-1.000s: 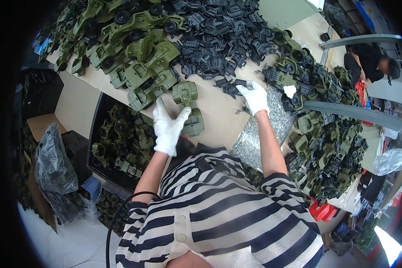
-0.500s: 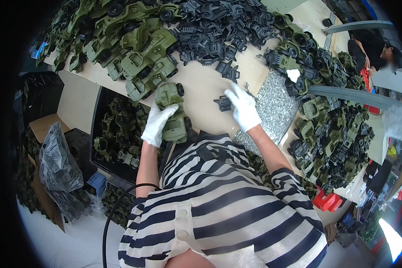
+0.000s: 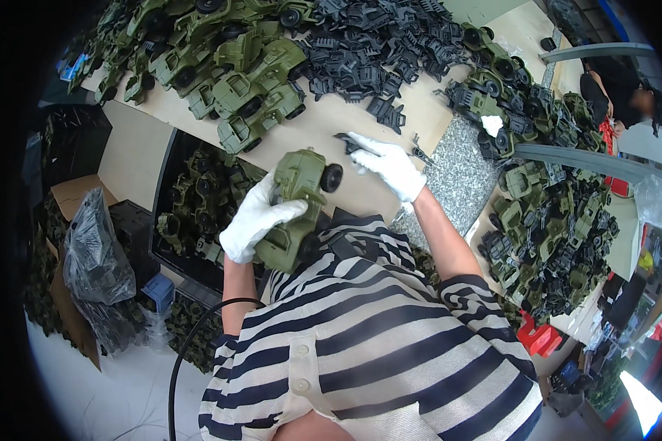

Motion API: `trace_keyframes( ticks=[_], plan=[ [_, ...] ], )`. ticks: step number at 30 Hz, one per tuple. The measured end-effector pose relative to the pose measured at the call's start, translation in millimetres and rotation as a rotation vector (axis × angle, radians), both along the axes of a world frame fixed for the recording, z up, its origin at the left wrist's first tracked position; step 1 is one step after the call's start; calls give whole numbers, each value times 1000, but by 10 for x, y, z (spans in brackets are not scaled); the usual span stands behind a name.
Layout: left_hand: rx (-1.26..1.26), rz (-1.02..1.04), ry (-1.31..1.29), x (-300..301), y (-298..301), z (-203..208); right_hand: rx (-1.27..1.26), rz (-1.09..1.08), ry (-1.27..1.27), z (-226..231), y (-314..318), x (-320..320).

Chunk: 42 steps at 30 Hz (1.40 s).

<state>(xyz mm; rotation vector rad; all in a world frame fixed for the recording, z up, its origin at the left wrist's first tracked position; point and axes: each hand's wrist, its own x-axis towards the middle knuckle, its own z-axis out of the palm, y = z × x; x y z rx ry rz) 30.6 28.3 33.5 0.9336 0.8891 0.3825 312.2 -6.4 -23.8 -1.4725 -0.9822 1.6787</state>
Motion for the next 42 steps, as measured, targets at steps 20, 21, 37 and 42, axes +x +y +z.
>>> trace_keyframes(
  ticks=[20, 21, 37, 42],
  plan=[
    [-116, -6, -70, 114, -42, 163, -95, 199, 321, 243, 155, -84],
    [-126, 24, -91, 125, -46, 167, -52, 217, 305, 244, 164, -79],
    [591, 501, -133, 381, -186, -419, 530, 19, -89, 281, 156, -775],
    [860, 524, 112, 428, -192, -529, 604, -99, -244, 250, 30, -965]
  ],
)
